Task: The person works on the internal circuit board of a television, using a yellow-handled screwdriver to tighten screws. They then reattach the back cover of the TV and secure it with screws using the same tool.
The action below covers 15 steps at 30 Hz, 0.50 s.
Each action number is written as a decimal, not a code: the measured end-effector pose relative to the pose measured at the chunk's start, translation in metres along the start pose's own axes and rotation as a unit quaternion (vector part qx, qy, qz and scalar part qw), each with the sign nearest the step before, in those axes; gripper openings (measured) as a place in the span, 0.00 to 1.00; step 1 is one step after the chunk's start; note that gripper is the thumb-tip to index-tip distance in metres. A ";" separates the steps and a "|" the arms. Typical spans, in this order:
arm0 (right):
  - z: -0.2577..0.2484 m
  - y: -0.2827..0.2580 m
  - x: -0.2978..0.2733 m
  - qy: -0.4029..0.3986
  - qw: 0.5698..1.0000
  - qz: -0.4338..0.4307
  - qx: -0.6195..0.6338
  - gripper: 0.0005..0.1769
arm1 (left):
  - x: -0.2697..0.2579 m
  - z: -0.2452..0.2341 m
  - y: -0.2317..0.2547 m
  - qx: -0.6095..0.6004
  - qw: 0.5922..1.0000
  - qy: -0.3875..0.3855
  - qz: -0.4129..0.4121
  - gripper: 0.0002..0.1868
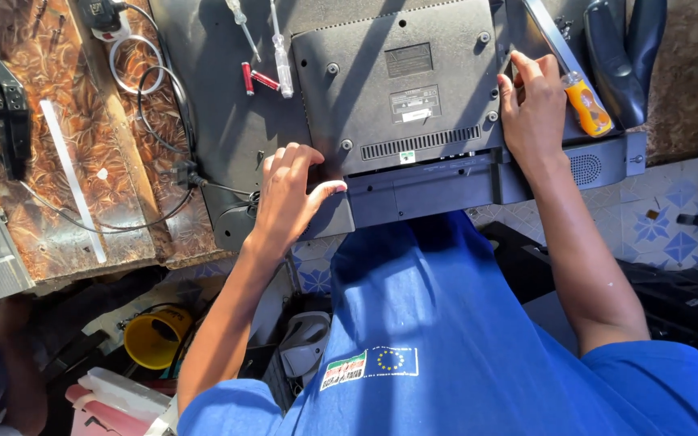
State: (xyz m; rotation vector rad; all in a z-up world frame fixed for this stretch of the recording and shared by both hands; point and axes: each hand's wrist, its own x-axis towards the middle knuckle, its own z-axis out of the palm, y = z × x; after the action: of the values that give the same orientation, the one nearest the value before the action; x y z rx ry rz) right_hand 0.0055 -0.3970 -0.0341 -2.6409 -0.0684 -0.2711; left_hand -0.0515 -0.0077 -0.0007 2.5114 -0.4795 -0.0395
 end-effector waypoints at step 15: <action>-0.026 0.001 0.023 -0.073 0.995 0.019 0.057 0.20 | 0.000 -0.012 0.077 0.043 0.974 0.068 0.212 0.06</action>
State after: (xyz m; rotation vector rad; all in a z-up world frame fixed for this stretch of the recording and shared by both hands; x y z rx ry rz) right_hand 0.0232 -0.4097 -0.0077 -2.5406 -0.0781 -0.0590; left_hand -0.0756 -0.0605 0.0516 2.4206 -0.9650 0.3222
